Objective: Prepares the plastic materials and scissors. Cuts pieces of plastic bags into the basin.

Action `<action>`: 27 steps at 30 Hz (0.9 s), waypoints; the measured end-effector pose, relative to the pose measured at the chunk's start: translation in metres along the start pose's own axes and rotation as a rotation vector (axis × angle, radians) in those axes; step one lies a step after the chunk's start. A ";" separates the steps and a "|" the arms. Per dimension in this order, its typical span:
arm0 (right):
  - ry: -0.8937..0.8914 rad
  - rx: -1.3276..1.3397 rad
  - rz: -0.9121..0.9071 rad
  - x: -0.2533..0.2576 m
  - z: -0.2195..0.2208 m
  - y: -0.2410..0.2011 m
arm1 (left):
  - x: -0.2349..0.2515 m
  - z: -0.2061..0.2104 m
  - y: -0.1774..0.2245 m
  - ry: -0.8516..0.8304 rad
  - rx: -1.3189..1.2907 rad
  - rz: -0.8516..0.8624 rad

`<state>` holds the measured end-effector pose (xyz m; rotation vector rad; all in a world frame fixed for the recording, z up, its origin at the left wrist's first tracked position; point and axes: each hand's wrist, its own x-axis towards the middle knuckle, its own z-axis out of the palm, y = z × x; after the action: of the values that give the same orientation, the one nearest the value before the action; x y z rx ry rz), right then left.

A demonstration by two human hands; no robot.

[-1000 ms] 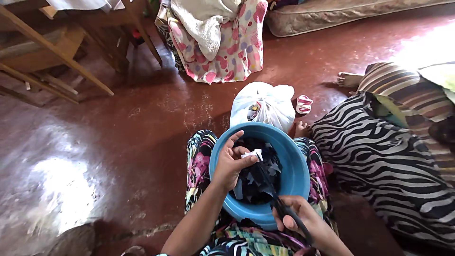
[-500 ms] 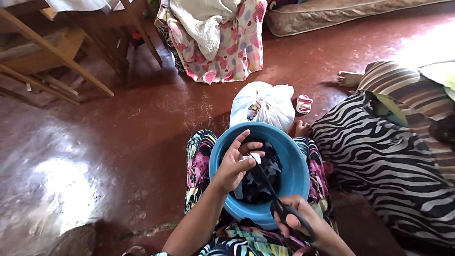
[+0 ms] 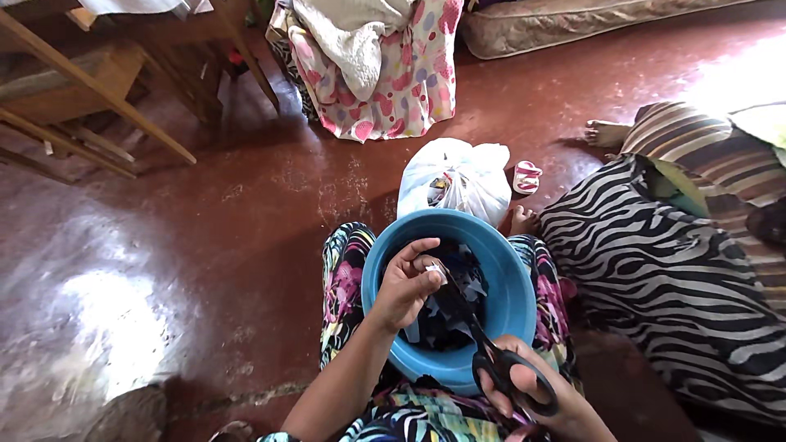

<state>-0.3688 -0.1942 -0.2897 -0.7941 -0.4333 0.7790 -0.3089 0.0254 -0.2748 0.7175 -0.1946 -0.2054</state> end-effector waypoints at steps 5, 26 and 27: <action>0.036 -0.077 -0.016 0.001 0.002 0.002 | -0.002 0.010 -0.002 0.140 0.074 0.045; 0.174 -0.204 -0.102 0.005 0.006 0.007 | -0.010 0.024 -0.005 0.176 0.204 -0.093; 0.171 -0.196 -0.100 0.005 0.006 0.006 | -0.010 0.024 -0.004 0.179 0.206 -0.095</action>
<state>-0.3722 -0.1846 -0.2904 -1.0061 -0.3958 0.5758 -0.3250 0.0098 -0.2613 0.9459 -0.0103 -0.2122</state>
